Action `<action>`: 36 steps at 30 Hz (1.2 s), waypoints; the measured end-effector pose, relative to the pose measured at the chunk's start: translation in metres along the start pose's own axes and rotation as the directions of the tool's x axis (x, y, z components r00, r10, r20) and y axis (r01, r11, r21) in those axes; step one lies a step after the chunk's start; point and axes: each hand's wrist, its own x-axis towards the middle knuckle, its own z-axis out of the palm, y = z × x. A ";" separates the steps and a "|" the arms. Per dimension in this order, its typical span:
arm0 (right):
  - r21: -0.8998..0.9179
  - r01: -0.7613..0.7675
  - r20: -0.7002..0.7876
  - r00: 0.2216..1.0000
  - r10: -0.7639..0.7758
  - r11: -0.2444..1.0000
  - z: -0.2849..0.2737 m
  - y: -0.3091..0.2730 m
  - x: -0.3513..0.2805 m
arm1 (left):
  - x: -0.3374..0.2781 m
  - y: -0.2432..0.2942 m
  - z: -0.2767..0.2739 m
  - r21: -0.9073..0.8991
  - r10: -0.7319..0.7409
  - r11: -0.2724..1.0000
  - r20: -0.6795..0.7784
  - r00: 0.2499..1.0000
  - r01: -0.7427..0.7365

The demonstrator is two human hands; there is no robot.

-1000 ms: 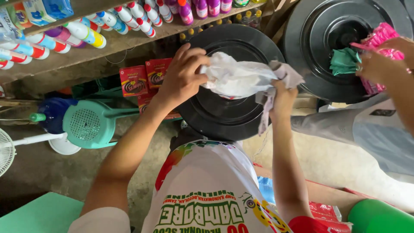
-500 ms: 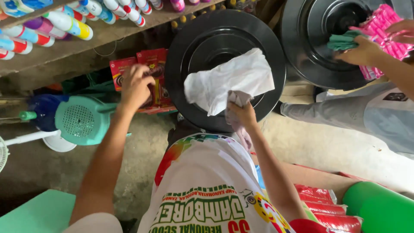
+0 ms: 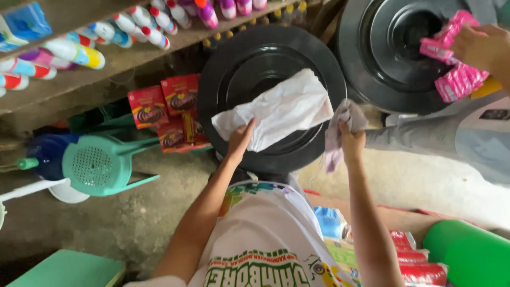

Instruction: Organizing products on grocery store shelves and wiping down a container lid with a cloth.

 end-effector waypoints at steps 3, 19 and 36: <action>-0.068 0.048 0.007 0.999 -0.047 0.997 -0.010 -0.015 0.008 | 0.028 -0.027 0.015 0.141 -0.017 0.990 -0.051 0.999 0.024; -0.324 0.567 0.559 0.761 -0.330 0.758 0.241 -0.008 -0.049 | 0.050 -0.179 -0.014 0.107 -0.114 0.988 0.062 0.991 0.107; -0.475 0.811 0.518 0.572 -0.636 0.342 0.200 0.002 -0.100 | 0.027 -0.186 -0.028 -0.497 -0.259 0.792 0.250 0.933 0.354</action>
